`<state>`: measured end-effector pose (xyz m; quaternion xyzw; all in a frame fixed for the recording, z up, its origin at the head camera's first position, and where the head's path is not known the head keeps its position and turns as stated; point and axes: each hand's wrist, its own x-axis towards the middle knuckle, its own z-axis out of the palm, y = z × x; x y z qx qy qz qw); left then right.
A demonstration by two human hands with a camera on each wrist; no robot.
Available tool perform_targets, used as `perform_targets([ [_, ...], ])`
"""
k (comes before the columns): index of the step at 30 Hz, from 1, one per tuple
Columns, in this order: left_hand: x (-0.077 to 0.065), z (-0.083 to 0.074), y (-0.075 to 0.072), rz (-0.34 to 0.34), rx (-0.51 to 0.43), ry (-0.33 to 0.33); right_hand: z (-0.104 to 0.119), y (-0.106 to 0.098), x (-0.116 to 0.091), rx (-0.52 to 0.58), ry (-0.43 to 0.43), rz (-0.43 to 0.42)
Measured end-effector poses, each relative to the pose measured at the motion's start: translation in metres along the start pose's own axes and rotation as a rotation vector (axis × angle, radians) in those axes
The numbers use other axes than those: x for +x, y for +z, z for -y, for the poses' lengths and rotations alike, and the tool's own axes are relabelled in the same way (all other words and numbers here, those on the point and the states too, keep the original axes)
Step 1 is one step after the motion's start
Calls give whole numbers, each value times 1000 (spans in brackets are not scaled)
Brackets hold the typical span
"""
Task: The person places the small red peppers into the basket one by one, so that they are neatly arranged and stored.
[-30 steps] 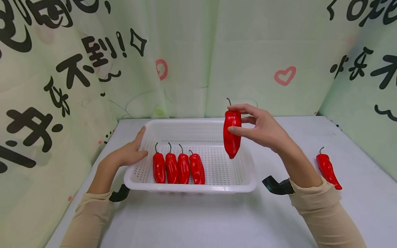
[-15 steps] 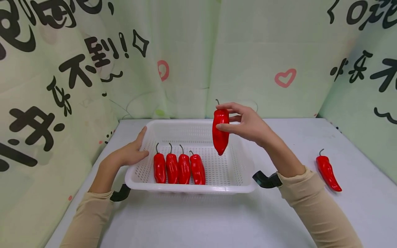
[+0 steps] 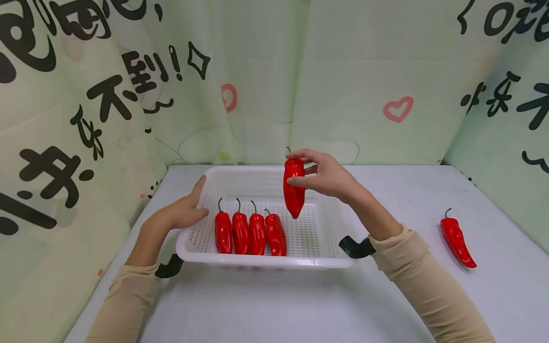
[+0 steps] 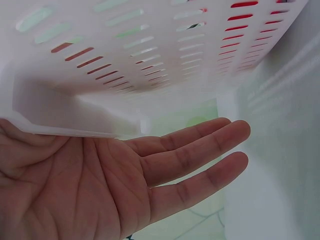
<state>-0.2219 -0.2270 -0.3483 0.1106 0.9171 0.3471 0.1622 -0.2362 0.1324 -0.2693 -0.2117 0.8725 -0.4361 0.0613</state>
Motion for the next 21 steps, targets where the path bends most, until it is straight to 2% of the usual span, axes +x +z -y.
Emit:
perform_targets([
  [12,-1,2,-1,-7,4,-13,-11,13,14,-12,39,118],
  [21,-1,0,0,-5,21,13,-19,28,21,-75,94,208],
])
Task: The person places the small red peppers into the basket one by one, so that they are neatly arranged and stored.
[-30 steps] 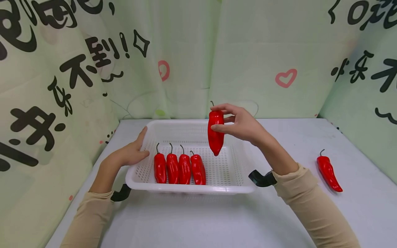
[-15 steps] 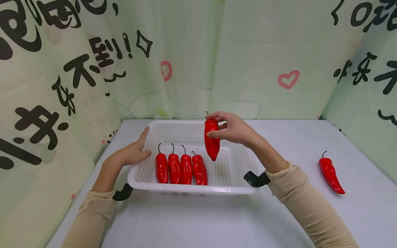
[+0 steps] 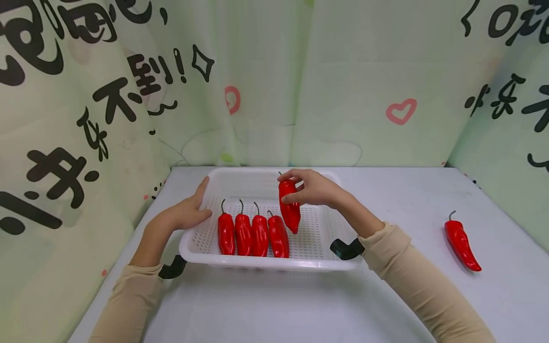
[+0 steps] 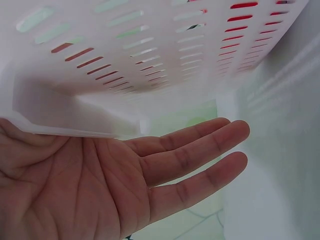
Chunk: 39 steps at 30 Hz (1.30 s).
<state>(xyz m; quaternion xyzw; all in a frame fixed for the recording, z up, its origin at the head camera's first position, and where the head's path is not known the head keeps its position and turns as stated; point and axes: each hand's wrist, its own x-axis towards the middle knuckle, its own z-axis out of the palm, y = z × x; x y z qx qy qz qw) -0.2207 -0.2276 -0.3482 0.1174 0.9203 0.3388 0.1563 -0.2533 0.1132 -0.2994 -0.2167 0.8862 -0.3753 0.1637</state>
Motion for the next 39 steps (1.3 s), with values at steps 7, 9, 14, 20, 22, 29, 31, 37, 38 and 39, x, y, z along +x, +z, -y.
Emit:
perform_targets([
  [7,4,-2,1,-8,10,-3,-9,8,4,-37,42,74],
  [9,4,-3,1,-9,8,-10,-11,9,5,-49,80,93],
  [14,5,-3,1,-8,3,-19,-15,12,5,-36,164,140],
  [20,4,-1,2,-9,-3,-19,-24,18,9,-37,223,223],
  [22,3,0,3,-7,-4,-16,-26,21,9,-48,233,255],
  [29,3,1,3,-8,-12,-7,-26,23,9,-69,253,300],
  [31,3,1,2,-8,-15,-8,-25,23,9,-72,249,300],
  [37,4,2,1,-10,-9,-7,-25,23,9,-87,246,296],
  [38,4,3,1,-9,-8,-6,-25,22,9,-93,244,293],
  [39,4,3,1,-9,-8,-6,-25,22,9,-101,240,290],
])
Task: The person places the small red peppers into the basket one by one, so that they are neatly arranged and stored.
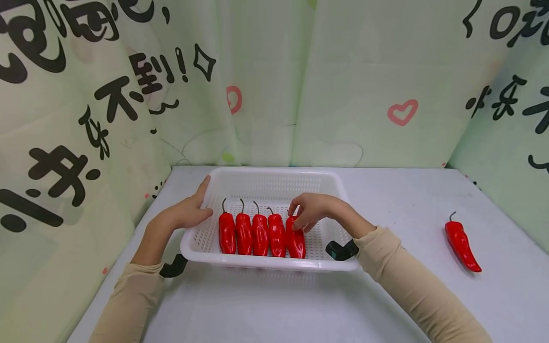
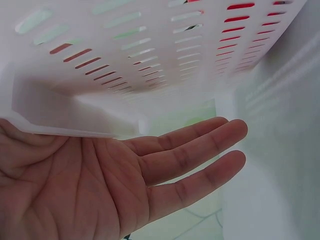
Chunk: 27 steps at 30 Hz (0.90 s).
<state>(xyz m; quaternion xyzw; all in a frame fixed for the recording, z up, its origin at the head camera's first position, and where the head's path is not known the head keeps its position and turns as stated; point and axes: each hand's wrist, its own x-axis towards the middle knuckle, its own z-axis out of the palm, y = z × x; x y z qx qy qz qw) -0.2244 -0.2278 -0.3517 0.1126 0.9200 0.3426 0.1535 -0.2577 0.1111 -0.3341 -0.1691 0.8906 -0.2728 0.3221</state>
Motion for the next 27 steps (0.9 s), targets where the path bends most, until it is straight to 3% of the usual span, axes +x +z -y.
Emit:
perform_targets([
  [7,-1,1,0,-7,-1,-4,3,-5,-5,-103,-50,-79],
  [13,0,1,0,-9,-2,8,11,-11,-14,-154,-202,-253],
  [17,0,2,1,-6,-16,16,18,-14,-24,-132,-278,-360],
  [27,0,2,0,-5,-17,13,23,-23,-53,-34,-318,-477],
])
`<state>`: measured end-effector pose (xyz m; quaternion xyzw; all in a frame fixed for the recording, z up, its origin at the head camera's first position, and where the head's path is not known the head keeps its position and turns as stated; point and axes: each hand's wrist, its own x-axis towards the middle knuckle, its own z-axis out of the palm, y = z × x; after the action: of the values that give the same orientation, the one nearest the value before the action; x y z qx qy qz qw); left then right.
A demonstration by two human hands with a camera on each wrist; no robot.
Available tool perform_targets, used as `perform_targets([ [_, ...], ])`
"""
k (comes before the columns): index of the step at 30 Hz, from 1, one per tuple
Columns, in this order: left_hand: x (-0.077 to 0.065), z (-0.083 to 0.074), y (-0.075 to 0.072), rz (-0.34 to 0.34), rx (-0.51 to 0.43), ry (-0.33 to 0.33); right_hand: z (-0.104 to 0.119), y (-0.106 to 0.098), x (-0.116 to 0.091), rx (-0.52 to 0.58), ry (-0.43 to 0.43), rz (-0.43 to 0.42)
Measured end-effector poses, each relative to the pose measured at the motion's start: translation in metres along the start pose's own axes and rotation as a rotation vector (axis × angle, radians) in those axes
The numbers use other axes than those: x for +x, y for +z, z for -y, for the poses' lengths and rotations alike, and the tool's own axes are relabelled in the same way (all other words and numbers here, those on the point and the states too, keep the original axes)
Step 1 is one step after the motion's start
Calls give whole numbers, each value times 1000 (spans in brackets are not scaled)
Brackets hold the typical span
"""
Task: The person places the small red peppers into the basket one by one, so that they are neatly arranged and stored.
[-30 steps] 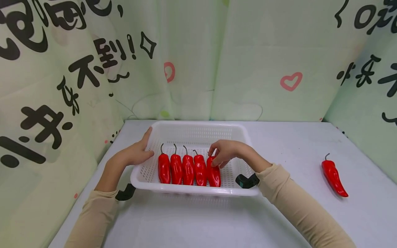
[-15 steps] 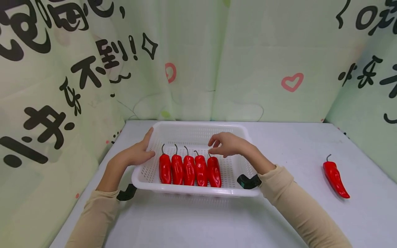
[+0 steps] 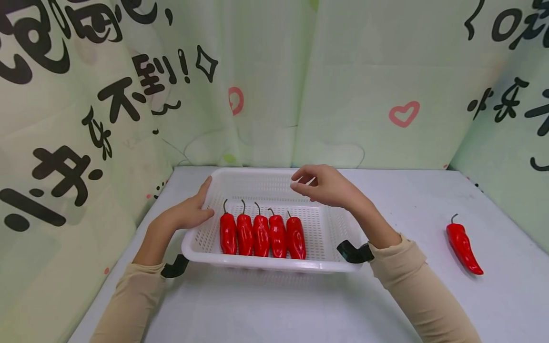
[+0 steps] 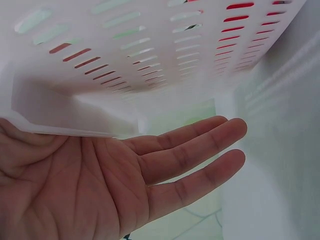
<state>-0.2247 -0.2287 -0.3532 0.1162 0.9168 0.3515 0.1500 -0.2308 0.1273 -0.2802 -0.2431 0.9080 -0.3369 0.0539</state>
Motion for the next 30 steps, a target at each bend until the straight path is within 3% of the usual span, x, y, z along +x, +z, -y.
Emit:
perform_targets([
  [14,1,-2,1,5,5,-14,-4,-17,-45,0,-2,-108],
  [30,0,-3,0,6,-17,-29,-22,-32,-77,-28,65,-148],
])
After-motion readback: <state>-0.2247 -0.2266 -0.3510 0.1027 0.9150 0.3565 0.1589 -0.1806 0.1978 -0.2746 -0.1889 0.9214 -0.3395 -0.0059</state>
